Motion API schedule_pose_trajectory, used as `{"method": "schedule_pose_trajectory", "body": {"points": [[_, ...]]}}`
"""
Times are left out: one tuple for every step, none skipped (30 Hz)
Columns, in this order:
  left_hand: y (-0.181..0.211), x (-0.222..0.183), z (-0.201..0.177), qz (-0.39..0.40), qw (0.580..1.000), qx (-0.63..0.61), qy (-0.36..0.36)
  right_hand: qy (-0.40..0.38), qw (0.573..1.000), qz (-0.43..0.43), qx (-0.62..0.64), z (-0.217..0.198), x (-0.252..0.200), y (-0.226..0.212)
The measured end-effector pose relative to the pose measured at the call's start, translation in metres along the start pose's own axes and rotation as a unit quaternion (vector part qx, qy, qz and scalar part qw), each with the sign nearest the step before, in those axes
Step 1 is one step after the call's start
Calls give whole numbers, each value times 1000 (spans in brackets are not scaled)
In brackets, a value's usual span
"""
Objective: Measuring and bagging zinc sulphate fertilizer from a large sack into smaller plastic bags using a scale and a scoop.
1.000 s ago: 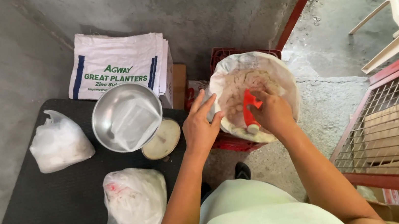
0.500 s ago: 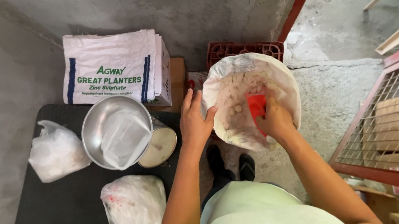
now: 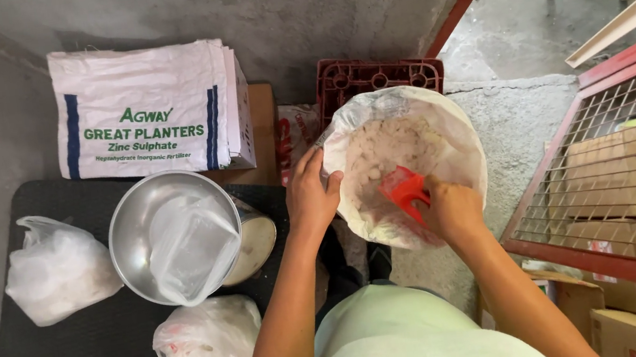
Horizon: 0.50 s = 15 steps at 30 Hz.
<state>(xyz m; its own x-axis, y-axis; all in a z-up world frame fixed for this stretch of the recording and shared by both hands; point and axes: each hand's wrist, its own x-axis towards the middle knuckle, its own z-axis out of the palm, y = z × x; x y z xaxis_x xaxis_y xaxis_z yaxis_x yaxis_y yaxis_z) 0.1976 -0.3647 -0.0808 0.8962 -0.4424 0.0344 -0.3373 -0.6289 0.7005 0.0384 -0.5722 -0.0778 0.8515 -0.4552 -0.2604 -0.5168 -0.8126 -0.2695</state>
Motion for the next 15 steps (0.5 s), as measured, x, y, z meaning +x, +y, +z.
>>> {"method": "schedule_pose_trajectory", "body": {"points": [[1,0,-2,-3,1000,-2,-3,-4,1000,1,-2,2,1,-2],[2,0,-3,-4,1000,-6,-8,-8,1000,-10,13,3,1,-4],[3,1,-6,-3,1000,-9,-10,-10,999,-23,28,5,3,-6],[2,2,-6,-6,1000,-9,-10,-12,999,-24,28,15,5,-7],[1,3,-7,1,1000,-7,-8,11,999,-38,34,25,7,-9],[1,3,-7,7,1000,-6,-7,33,997,-51,40,35,8,-10],[1,3,-8,6,1000,-5,-7,32,997,-51,41,33,8,-12],[1,4,-9,10,1000,-8,-7,31,997,-38,58,31,8,-13],[1,5,-9,16,1000,-11,-9,30,997,-21,75,29,6,-14],[1,4,-10,17,1000,-11,-12,30,997,-18,75,30,4,-13],[2,5,-10,17,1000,-13,-15,43,996,-25,79,30,4,-12],[3,6,-11,17,1000,-15,-17,55,995,-33,82,30,4,-11],[4,7,-12,17,1000,-15,-17,56,994,-33,82,30,5,-13],[5,7,-12,17,1000,-13,-19,63,994,-39,83,30,5,-16],[5,7,-14,17,1000,-10,-21,69,993,-47,85,30,7,-19]]}}
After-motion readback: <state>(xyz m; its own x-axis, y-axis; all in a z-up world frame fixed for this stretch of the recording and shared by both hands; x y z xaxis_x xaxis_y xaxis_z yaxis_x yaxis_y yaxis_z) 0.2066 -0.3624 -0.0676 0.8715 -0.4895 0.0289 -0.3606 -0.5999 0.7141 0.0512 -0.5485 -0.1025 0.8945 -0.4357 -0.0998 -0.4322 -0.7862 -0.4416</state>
